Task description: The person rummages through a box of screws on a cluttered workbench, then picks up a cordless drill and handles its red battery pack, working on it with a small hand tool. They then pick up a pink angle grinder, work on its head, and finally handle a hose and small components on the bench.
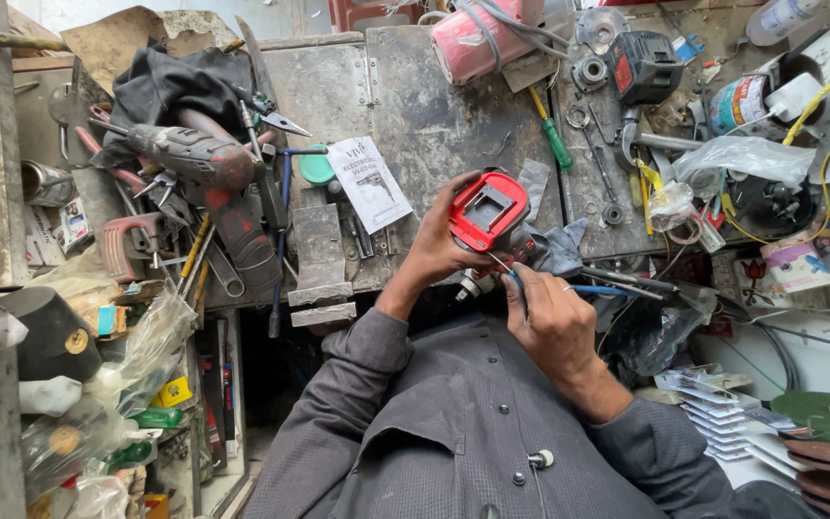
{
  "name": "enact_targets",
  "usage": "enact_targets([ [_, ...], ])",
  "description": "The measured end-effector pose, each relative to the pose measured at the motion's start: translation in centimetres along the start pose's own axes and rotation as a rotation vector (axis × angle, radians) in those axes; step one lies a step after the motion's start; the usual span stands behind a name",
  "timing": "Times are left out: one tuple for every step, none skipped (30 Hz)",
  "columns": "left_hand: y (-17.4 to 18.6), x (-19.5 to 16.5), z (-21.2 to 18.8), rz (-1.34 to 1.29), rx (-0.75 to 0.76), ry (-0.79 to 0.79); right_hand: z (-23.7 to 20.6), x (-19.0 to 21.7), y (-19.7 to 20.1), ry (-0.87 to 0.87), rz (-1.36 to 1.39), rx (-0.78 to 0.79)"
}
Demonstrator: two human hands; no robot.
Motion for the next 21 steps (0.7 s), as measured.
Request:
enact_targets([
  [-0.1,-0.2,-0.1,0.007,0.005,0.002,-0.2,0.0,0.0,-0.010,-0.039,0.006],
  [-0.1,-0.3,-0.1,0.013,0.009,0.003,-0.3,0.0,-0.1,-0.014,-0.065,0.025],
  [-0.2,-0.4,-0.2,0.015,0.011,0.002,-0.5,0.0,-0.1,-0.019,-0.091,0.046],
  [-0.2,-0.6,-0.4,0.017,0.015,0.002,-0.5,-0.1,-0.1,-0.028,-0.119,0.068],
  [-0.3,-0.7,-0.4,0.019,0.022,0.001,-0.6,-0.1,-0.1,-0.027,-0.108,0.073],
  [-0.3,-0.7,-0.5,0.018,0.025,0.008,-0.5,-0.1,0.1,-0.026,-0.098,0.078],
  [-0.3,-0.8,-0.5,0.016,0.030,0.014,-0.4,-0.1,0.2,-0.025,-0.089,0.083],
  [-0.3,-0.8,-0.5,0.014,0.034,0.020,-0.3,0.0,0.5,-0.024,-0.060,0.062],
  [-0.4,-0.9,-0.5,0.017,0.044,0.007,-0.2,0.1,0.8,-0.021,-0.029,0.042],
  [-0.4,-1.0,-0.5,0.022,0.051,-0.005,0.0,0.2,1.1,-0.017,0.004,0.022],
  [-0.4,-1.0,-0.5,0.026,0.060,-0.018,0.1,0.3,1.2,-0.026,0.010,0.017],
  [-0.3,-1.1,-0.5,0.031,0.062,-0.030,0.2,0.4,1.3,-0.035,0.016,0.013],
  [-0.4,-1.1,-0.5,0.036,0.065,-0.043,0.3,0.4,1.4,-0.044,0.021,0.007],
  [-0.3,-1.2,-0.5,0.041,0.067,-0.058,0.4,0.5,1.5,-0.054,0.025,-0.006],
  [-0.3,-1.2,-0.5,0.032,0.072,-0.056,0.4,0.6,1.6,-0.063,0.030,-0.019],
  [-0.4,-1.3,-0.6,0.022,0.077,-0.054,0.4,0.6,1.6,-0.073,0.035,-0.031],
  [-0.5,-1.3,-0.6,0.012,0.082,-0.051,0.3,0.6,1.5,-0.079,0.016,-0.032],
  [-0.5,-1.4,-0.8,0.033,0.079,-0.056,0.1,0.6,1.4,-0.085,-0.002,-0.034],
  [-0.6,-1.4,-0.8,0.056,0.075,-0.065,0.0,0.5,1.4,-0.089,-0.018,-0.037],
  [-0.7,-1.5,-0.9,0.080,0.071,-0.073,-0.2,0.4,1.2,-0.106,-0.046,-0.020],
  [-0.8,-1.6,-1.1,0.079,0.071,-0.072,-0.5,0.3,1.0,-0.124,-0.073,-0.003],
])
Point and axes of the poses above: each hand's wrist, its own z-axis towards the middle knuckle, its own y-axis out of the back of the hand, x = y × z, the point moved 5 cm from there along z, towards the middle knuckle, and after that the axes turned 15 degrees about -x, right-handed, at the moved point
